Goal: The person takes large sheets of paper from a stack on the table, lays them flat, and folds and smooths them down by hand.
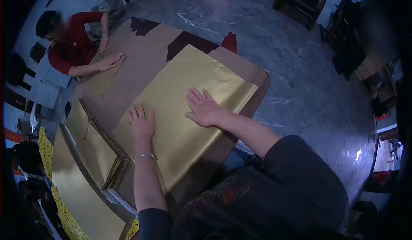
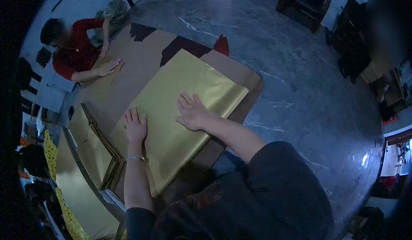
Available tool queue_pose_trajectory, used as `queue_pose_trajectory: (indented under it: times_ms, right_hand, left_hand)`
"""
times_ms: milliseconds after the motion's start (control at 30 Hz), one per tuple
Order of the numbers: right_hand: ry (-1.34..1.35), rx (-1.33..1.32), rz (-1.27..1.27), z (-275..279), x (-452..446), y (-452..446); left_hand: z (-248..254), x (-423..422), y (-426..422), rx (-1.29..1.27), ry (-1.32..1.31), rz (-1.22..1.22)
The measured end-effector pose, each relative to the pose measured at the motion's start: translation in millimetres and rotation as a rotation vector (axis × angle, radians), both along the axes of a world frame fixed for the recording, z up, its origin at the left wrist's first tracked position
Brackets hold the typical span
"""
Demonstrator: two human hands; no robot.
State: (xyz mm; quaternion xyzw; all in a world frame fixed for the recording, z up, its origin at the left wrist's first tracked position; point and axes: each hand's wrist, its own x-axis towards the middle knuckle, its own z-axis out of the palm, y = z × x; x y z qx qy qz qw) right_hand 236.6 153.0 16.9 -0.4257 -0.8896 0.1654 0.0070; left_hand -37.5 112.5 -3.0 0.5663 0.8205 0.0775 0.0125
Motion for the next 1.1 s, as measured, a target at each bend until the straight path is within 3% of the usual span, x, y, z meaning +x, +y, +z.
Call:
queue_pose_trajectory:
  times_ms: [267, 367, 467, 533, 667, 733, 800, 967, 1033, 1100]
  right_hand:
    - [-0.164, 0.029, -0.344, 4, 141, 8]
    - [-0.309, -0.083, -0.484, 27, 175, 6]
    - [-0.317, -0.018, -0.536, 62, 161, 17]
    - [-0.195, 0.009, -0.429, 71, 118, 32]
    - [-0.014, -0.079, -0.189, 48, -4, 47]
    - [-0.115, -0.159, -0.037, 56, -58, 30]
    - [-0.081, -0.168, -0.039, 36, -95, 16]
    - [-0.068, -0.055, -0.130, 13, -69, 9]
    - [0.059, 0.018, -0.280, -2, -28, 14]
    - [-0.054, 0.024, -0.372, 6, 14, 17]
  left_hand:
    - [11, 5, -1, -0.068, 0.008, 0.019]
    - [10, 5, 0, -0.100, 0.025, 0.036]
    - [15, 9, -3, -0.089, -0.003, 0.023]
    - [16, 9, -3, -0.054, -0.032, 0.004]
    - [22, 13, -4, -0.068, -0.007, 0.030]
    - [19, 12, 0, -0.060, -0.030, 0.028]
    - [9, 6, 0, -0.039, -0.027, 0.019]
    - [16, 10, 0, -0.107, 0.003, 0.036]
    - [12, 8, -1, -0.080, 0.023, 0.033]
    - [13, 9, 0, -0.078, 0.000, 0.045]
